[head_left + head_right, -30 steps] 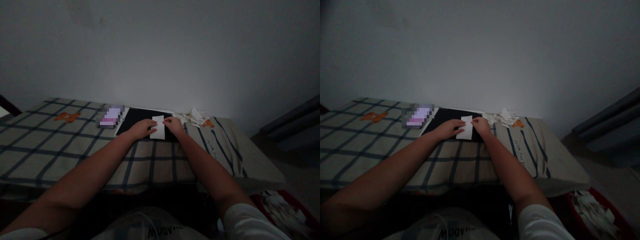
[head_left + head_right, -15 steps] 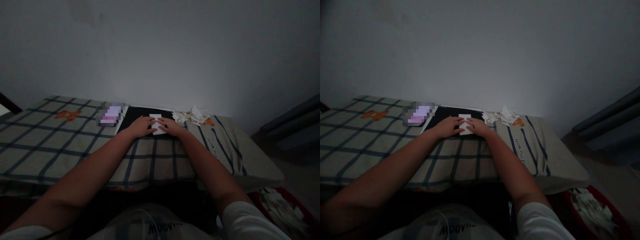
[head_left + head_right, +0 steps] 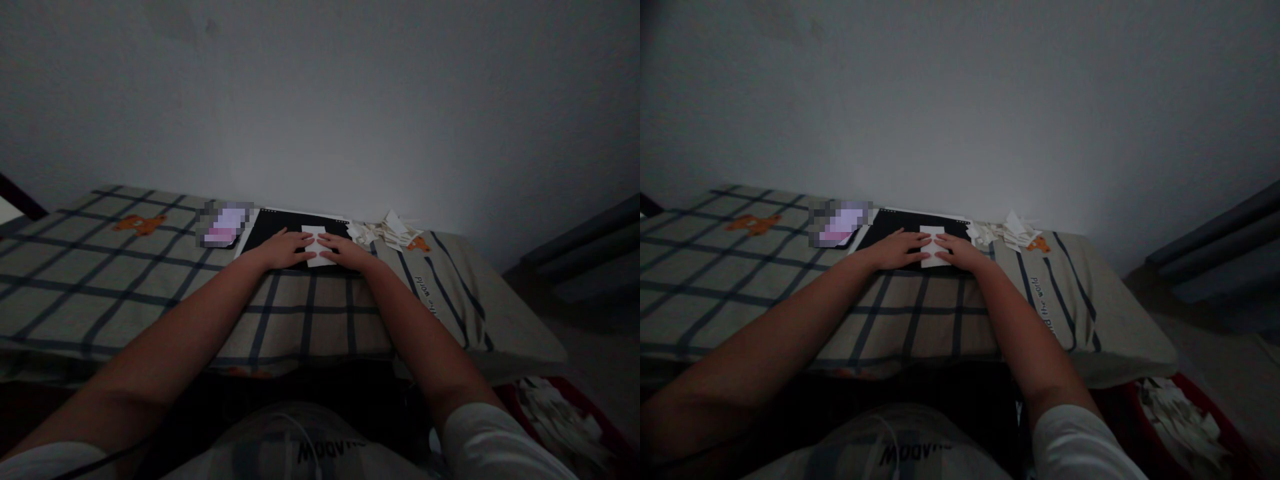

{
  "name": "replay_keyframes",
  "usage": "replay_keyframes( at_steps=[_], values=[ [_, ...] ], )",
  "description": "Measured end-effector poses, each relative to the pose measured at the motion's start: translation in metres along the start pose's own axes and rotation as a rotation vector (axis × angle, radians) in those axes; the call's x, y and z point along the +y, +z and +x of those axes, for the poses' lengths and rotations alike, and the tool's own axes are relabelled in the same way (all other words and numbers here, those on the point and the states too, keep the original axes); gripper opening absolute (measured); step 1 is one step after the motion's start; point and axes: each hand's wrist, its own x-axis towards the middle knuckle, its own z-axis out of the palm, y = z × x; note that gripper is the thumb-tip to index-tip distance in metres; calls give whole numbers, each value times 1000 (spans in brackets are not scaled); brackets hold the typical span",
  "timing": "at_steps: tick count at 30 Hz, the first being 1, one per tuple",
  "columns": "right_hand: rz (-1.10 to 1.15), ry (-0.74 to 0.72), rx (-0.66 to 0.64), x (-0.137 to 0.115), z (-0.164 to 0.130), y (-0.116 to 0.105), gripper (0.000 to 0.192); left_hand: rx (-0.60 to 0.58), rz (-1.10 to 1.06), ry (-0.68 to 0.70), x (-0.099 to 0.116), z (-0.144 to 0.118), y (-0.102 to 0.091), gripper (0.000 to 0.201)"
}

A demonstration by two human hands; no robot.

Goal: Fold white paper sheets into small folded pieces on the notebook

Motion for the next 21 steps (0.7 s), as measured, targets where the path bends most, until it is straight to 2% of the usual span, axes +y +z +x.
replay_keyframes(
  at_steps=[2, 5, 14, 18, 21],
  values=[
    [-4, 4, -3, -1, 0, -1, 53, 54, -1, 5, -3, 3, 2, 52],
    [3, 8, 0, -2, -1, -1, 52, 75, 11, -5, -8, 6, 5, 49],
    [35, 20, 9, 0, -1, -1, 52, -34, -74, 3, -16, 4, 2, 80],
    [53, 35, 6, -3, -2, -2, 53, -12, -83, 7, -14, 2, 1, 87],
    [63, 35, 16, -2, -1, -2, 51, 66, -91, 23, -13, 1, 2, 77]
  ],
)
